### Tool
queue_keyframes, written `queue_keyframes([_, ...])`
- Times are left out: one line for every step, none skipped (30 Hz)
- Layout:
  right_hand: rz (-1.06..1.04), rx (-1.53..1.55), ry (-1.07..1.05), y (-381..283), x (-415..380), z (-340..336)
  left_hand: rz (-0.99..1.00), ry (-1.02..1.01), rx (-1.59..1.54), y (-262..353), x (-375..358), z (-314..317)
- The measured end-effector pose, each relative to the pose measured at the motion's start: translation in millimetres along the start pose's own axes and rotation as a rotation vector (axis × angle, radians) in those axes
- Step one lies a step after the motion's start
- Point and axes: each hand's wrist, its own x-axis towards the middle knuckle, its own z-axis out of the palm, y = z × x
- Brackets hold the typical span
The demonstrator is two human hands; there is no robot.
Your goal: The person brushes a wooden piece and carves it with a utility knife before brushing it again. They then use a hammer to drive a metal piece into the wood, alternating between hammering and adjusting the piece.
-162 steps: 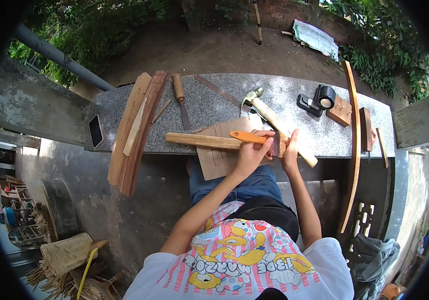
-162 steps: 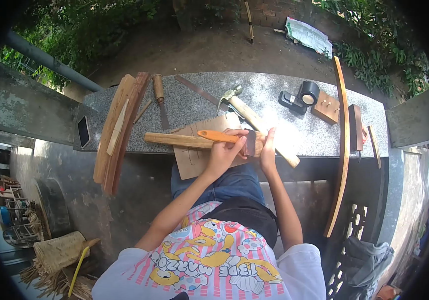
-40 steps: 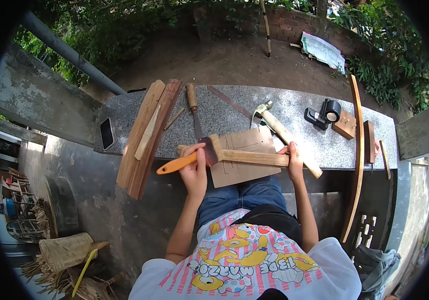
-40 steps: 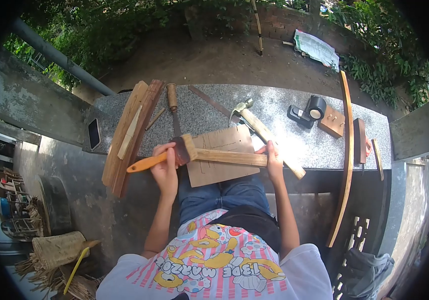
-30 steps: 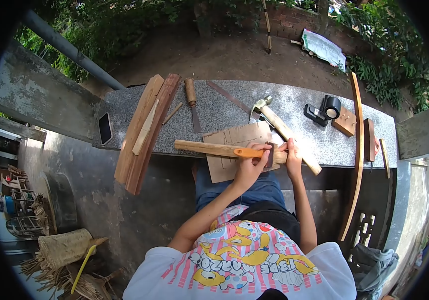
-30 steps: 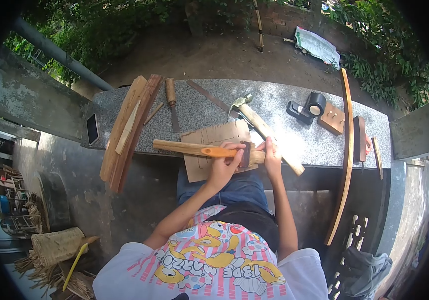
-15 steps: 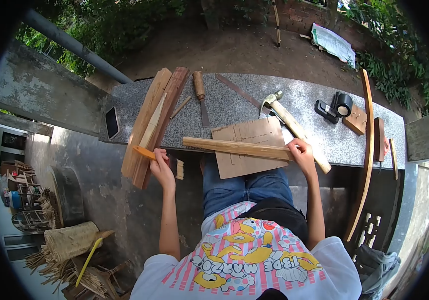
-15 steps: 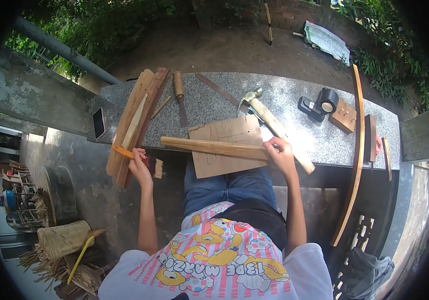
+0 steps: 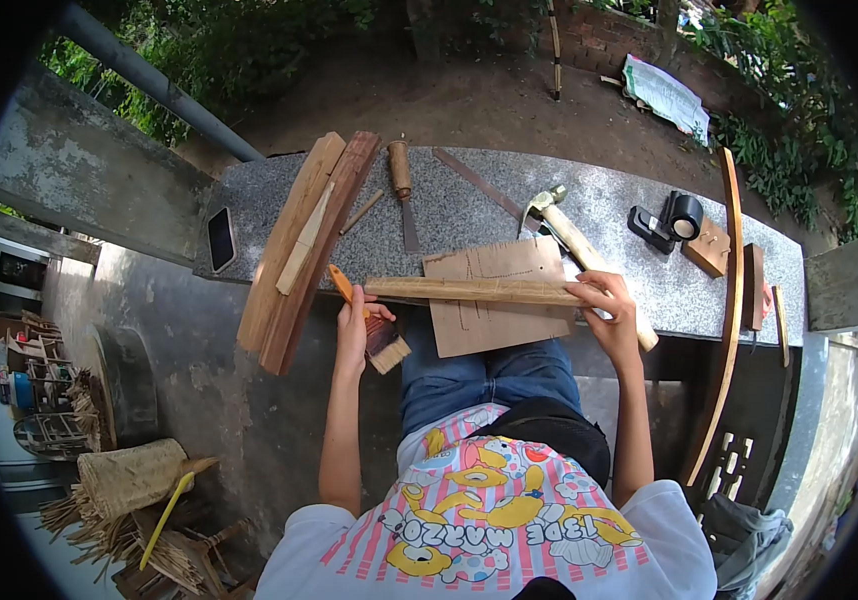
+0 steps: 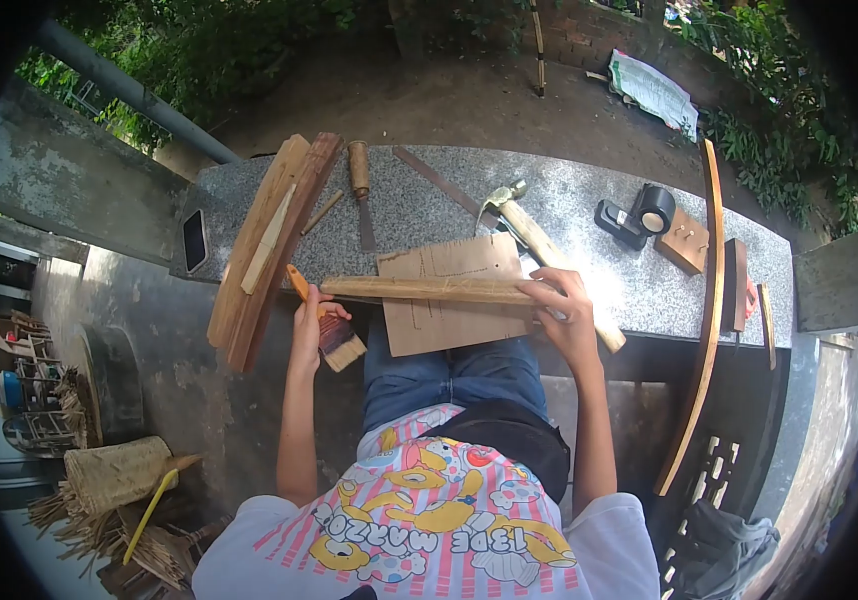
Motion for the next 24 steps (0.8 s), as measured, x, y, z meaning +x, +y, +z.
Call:
queue_keyframes([-0.049, -0.065, 0.022, 6, 0, 1, -0.059, -0.045, -0.009, 2, -2, 2])
queue_keyframes([-0.054, -0.063, 0.017, 10, -1, 2, -0.118, -0.091, -0.020, 4, -3, 5])
queue_keyframes([-0.075, -0.092, 0.039, 14, -2, 3, -0.148, -0.115, -0.027, 3, -2, 7])
queue_keyframes([-0.095, -0.122, 0.064, 17, -3, 4, -0.147, -0.111, -0.032, 2, -2, 8])
queue_keyframes([-0.100, -0.123, 0.060, 21, -5, 4, -0.178, -0.127, -0.075, 1, -3, 9])
queue_keyframes([-0.084, -0.131, 0.039, 22, -9, 4, -0.211, -0.144, -0.117, 1, -3, 11])
queue_keyframes([-0.066, -0.139, 0.018, 23, -13, 3, -0.214, -0.142, -0.122, -1, -3, 12])
queue_keyframes([-0.063, -0.140, 0.012, 24, -18, -1, -0.175, -0.124, -0.127, -2, -4, 12])
queue_keyframes([-0.039, -0.213, -0.026, 20, -21, -8, -0.137, -0.107, -0.130, -2, -5, 12])
queue_keyframes([-0.016, -0.287, -0.064, 19, -25, -14, -0.143, -0.107, -0.132, -2, -5, 12])
queue_keyframes([-0.022, -0.347, -0.088, 30, -34, -20, -0.126, -0.108, -0.122, -2, -7, 11])
queue_keyframes([-0.020, -0.351, -0.094, 28, -41, -28, -0.108, -0.109, -0.113, -1, -7, 11])
queue_keyframes([0.158, -0.416, -0.113, 23, -47, -37, -0.099, -0.100, -0.097, -3, -8, 10])
queue_keyframes([0.338, -0.479, -0.129, 22, -52, -45, -0.104, -0.103, -0.101, -5, -9, 9])
queue_keyframes([0.336, -0.439, -0.153, 37, -63, -50, -0.091, -0.100, -0.106, -8, -10, 8])
queue_keyframes([0.342, -0.444, -0.153, 47, -71, -53, -0.079, -0.098, -0.111, -9, -12, 7])
queue_keyframes([0.318, -0.392, -0.154, 55, -79, -55, -0.088, -0.093, -0.122, -11, -14, 7])
queue_keyframes([0.292, -0.339, -0.155, 56, -81, -58, -0.091, -0.100, -0.125, -13, -15, 7])
queue_keyframes([0.291, -0.347, -0.173, 56, -83, -59, -0.111, -0.105, -0.164, -15, -16, 6])
queue_keyframes([0.293, -0.349, -0.173, 56, -83, -61, -0.130, -0.109, -0.201, -17, -17, 5])
queue_keyframes([0.297, -0.270, -0.205, 54, -79, -64, -0.132, -0.109, -0.201, -16, -19, 5])
queue_keyframes([0.298, -0.189, -0.238, 50, -75, -68, -0.126, -0.083, -0.204, -16, -21, 5])
queue_keyframes([0.240, -0.244, -0.228, 45, -70, -74, -0.119, -0.054, -0.208, -16, -23, 5])
queue_keyframes([0.226, -0.274, -0.201, 36, -63, -80, -0.118, -0.048, -0.212, -15, -24, 4])
